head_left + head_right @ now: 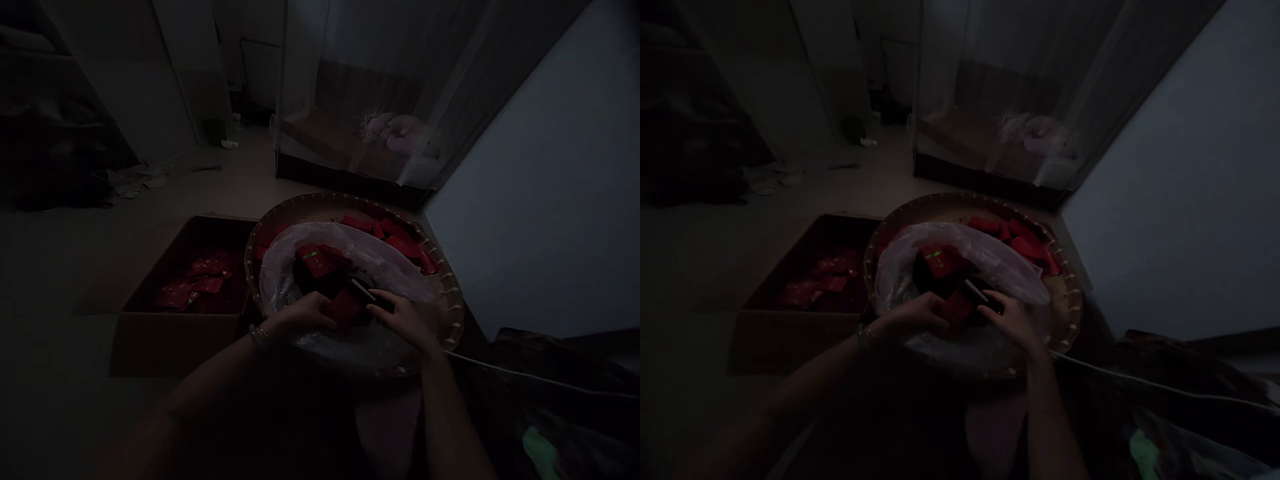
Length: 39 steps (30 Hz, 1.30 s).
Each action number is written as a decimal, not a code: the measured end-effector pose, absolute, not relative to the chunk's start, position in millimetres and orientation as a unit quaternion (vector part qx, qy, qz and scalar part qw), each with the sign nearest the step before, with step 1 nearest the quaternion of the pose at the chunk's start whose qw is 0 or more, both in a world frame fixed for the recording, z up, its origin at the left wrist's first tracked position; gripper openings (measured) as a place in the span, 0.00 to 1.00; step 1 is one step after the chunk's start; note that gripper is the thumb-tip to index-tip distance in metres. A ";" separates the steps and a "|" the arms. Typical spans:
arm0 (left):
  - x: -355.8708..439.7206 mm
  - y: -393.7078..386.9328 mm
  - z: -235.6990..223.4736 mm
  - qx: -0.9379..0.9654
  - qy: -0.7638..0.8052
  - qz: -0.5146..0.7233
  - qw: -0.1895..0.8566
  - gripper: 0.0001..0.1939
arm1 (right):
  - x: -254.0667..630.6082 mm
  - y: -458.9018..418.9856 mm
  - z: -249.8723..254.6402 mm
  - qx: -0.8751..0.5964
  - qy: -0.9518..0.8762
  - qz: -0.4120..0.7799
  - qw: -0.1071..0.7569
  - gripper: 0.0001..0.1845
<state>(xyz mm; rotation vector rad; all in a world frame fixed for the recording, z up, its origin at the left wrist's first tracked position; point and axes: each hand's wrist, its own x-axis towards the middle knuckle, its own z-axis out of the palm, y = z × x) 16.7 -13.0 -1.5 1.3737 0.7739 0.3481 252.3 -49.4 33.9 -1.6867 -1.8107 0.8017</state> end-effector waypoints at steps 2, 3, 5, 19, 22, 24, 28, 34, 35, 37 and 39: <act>16.4 -12.7 -2.1 0.617 0.343 0.153 0.692 0.15 | 251.1 -50.6 36.0 -0.633 -0.667 0.300 0.255 0.23; 16.3 -12.6 -2.7 0.619 0.343 0.151 0.690 0.15 | 250.8 -50.9 36.6 -0.639 -0.663 0.300 0.250 0.23; 16.2 -12.3 -5.0 0.621 0.345 0.151 0.688 0.14 | 252.0 -50.7 36.2 -0.643 -0.655 0.305 0.255 0.24; 14.8 -3.4 -13.6 0.587 0.370 0.259 0.672 0.15 | 276.5 -44.4 0.2 -0.659 -0.682 0.260 0.182 0.23; 15.0 -9.5 -9.8 0.595 0.348 0.224 0.689 0.17 | 257.5 -41.8 14.9 -0.648 -0.678 0.242 0.251 0.21; 15.1 -12.8 -7.3 0.599 0.336 0.206 0.697 0.17 | 239.8 -38.2 26.3 -0.645 -0.670 0.213 0.299 0.24; 12.6 -15.9 -2.1 0.624 0.318 0.176 0.692 0.16 | 206.6 -29.9 33.1 -0.611 -0.715 0.141 0.310 0.22; 10.6 -11.9 -1.3 0.583 0.321 0.198 0.720 0.16 | 207.6 -23.7 28.9 -0.613 -0.658 0.221 0.376 0.27; 10.7 -9.4 -1.9 0.563 0.323 0.234 0.723 0.17 | 211.2 -21.5 29.4 -0.607 -0.634 0.271 0.395 0.30; 10.1 -3.2 -2.2 0.503 0.334 0.359 0.711 0.17 | 215.4 -13.9 29.2 -0.589 -0.590 0.360 0.419 0.35; 8.3 3.0 -0.8 0.402 0.339 0.525 0.669 0.19 | 212.0 -2.0 25.8 -0.582 -0.586 0.394 0.404 0.35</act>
